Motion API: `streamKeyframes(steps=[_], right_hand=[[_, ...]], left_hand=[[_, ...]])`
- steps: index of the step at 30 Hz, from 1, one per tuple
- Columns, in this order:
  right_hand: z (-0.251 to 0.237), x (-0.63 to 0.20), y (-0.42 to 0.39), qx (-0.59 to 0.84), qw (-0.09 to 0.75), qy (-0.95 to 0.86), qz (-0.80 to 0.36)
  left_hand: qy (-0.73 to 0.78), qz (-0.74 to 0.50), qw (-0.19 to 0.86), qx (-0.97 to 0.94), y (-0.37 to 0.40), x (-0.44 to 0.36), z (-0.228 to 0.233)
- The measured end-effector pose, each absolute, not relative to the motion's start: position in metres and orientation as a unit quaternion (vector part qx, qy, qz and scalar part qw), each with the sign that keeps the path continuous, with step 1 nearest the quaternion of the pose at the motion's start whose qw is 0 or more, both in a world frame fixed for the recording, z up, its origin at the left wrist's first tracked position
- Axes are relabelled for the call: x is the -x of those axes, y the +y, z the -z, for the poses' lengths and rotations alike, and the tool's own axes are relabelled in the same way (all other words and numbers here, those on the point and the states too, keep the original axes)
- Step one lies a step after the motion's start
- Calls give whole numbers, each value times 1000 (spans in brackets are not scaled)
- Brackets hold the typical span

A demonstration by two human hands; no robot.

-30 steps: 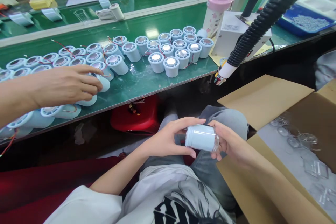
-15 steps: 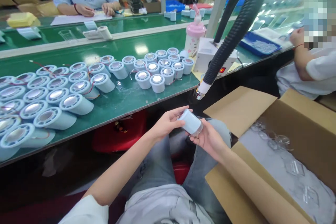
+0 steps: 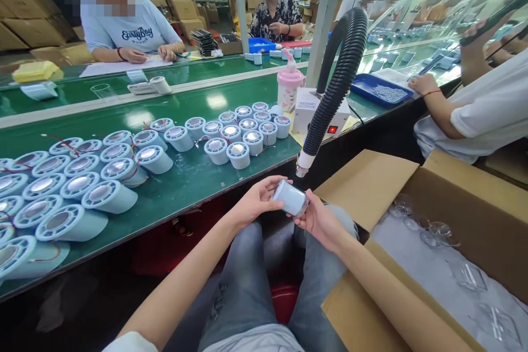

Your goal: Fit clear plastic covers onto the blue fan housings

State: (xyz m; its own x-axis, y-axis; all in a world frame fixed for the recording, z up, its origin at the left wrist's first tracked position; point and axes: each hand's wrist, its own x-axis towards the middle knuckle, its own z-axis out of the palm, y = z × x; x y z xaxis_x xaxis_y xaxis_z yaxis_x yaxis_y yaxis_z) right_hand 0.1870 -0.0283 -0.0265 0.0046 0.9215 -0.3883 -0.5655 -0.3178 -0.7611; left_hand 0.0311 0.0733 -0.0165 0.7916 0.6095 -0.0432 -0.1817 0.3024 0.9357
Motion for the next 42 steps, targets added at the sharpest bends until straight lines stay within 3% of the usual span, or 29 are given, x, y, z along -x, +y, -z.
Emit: streamKeyframes(steps=[7,17,26,42], right_hand=[[6,-193,-62,476,516,-280,-655],[-15,-188,-73,509,431,-289,-687],[-19,-186,-76,496,445,-332,-667],[-24,-187,-88,491,422,-378,-662]], left_hand=[[175,-256,714,-628,32,3,4],[136,-329,399,-845,17,17,-19],[132,-307,505,-796,16,17,-19],[113,-309,526,-784,10,16,-19]])
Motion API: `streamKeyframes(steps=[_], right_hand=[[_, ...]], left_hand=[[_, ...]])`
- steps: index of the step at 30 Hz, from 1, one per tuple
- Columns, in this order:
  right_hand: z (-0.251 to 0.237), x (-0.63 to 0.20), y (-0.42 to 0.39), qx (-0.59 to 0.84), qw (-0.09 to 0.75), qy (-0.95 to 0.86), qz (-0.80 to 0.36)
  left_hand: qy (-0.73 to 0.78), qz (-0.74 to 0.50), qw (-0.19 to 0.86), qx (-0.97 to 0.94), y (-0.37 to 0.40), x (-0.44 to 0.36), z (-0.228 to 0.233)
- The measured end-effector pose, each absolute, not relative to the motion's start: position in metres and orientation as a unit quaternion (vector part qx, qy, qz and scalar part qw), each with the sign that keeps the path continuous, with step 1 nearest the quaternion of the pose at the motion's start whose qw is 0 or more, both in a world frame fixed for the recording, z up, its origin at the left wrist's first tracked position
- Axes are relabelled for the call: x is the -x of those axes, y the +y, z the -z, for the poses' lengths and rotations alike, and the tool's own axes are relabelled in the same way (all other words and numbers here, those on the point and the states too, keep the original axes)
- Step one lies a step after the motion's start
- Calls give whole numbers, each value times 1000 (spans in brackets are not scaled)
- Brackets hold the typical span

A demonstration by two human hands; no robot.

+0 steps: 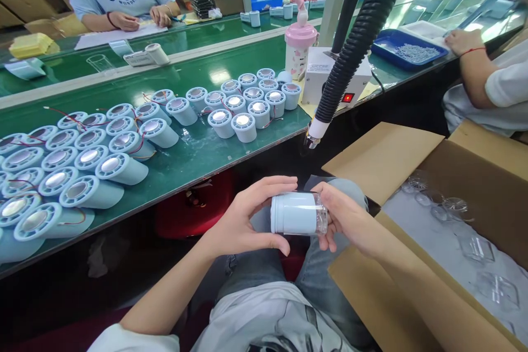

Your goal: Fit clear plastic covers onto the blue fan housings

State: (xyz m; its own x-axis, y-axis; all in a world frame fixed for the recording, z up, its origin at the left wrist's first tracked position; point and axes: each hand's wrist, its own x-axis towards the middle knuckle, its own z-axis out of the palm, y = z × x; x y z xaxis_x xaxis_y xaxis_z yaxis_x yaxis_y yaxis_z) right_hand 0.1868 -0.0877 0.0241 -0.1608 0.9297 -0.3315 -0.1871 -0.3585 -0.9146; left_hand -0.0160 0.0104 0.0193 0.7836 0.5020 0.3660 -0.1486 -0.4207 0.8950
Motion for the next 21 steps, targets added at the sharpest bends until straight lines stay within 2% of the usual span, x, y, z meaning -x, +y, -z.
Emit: streamKeyframes(steps=[9,21], right_hand=[[-17,-182,-87,450,419,-340,-711],[-20,-181,-88,459,411,-333,-714]], left_hand=[[135,-280,582,-752,4,17,-17],[147,-288,584,-745,0,21,-19]])
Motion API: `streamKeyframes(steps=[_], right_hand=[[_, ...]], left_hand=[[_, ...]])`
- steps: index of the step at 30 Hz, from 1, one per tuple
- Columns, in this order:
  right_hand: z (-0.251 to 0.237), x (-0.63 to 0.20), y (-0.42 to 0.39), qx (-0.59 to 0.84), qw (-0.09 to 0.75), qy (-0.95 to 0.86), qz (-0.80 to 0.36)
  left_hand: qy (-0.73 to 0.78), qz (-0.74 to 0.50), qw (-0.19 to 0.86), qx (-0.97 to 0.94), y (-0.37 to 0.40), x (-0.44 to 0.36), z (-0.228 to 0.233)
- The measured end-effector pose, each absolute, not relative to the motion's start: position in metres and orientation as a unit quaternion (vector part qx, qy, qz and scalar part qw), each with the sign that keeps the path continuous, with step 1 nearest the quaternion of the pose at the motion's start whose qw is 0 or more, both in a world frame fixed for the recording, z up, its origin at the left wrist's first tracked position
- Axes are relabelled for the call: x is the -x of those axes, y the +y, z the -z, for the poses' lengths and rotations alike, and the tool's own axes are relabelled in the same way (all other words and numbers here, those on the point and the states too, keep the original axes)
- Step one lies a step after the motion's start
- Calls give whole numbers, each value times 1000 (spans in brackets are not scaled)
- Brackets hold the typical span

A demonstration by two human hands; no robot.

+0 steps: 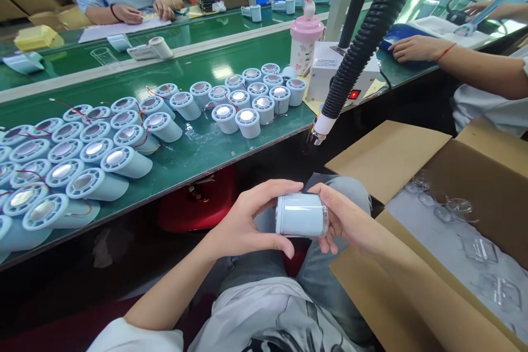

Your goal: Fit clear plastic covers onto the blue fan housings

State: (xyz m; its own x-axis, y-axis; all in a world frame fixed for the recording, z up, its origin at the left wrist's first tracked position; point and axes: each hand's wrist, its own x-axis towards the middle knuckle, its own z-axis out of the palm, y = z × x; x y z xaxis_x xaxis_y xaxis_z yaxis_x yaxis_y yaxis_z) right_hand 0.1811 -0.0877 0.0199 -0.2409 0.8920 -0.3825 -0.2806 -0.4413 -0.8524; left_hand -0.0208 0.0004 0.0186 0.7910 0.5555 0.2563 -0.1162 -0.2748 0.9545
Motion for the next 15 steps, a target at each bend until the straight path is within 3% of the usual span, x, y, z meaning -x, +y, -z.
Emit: streamKeyframes(steps=[15], right_hand=[[-24,-183,-91,475,404,-345,-702]], left_hand=[[197,-223,615,-730,-8,25,-25]])
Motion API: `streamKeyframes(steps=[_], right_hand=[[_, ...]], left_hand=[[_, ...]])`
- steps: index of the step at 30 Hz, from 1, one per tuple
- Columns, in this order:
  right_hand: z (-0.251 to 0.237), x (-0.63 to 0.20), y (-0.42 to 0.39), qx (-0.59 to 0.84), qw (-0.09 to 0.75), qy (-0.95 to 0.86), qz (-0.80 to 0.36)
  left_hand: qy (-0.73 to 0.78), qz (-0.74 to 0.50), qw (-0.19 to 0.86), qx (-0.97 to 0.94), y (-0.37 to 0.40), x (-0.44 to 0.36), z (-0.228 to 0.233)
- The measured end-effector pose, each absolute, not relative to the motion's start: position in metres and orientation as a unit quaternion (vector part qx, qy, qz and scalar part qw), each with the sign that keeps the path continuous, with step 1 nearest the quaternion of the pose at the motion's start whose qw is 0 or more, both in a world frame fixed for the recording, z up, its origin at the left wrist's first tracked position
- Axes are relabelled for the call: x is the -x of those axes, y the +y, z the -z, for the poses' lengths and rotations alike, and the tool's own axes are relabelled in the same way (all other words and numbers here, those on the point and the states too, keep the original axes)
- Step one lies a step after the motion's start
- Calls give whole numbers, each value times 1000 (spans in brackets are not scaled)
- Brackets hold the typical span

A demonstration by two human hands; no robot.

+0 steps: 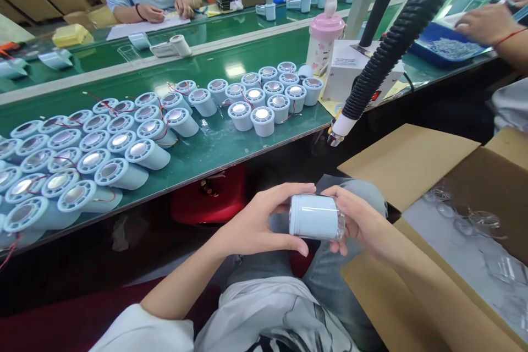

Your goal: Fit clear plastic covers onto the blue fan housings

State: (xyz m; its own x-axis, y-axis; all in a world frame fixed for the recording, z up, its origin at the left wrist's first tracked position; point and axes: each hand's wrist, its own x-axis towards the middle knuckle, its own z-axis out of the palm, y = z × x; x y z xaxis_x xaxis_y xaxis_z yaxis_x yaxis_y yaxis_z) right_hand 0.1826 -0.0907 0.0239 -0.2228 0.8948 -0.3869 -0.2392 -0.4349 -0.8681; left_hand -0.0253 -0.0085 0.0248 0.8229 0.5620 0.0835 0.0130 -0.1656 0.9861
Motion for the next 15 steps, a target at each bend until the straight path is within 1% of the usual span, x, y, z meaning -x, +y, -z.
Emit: streamKeyframes(steps=[7,10,15], right_hand=[[-24,-181,-89,481,373,-308,-731],[-22,-180,-88,473,341,-281,-762],[-21,-181,-86,447,290,-237,-813]], left_hand=[[166,-227,557,-782,-5,26,-26],[136,-244,528,-802,-3,26,-23],[109,-269,508,-811,-5,25,-18]])
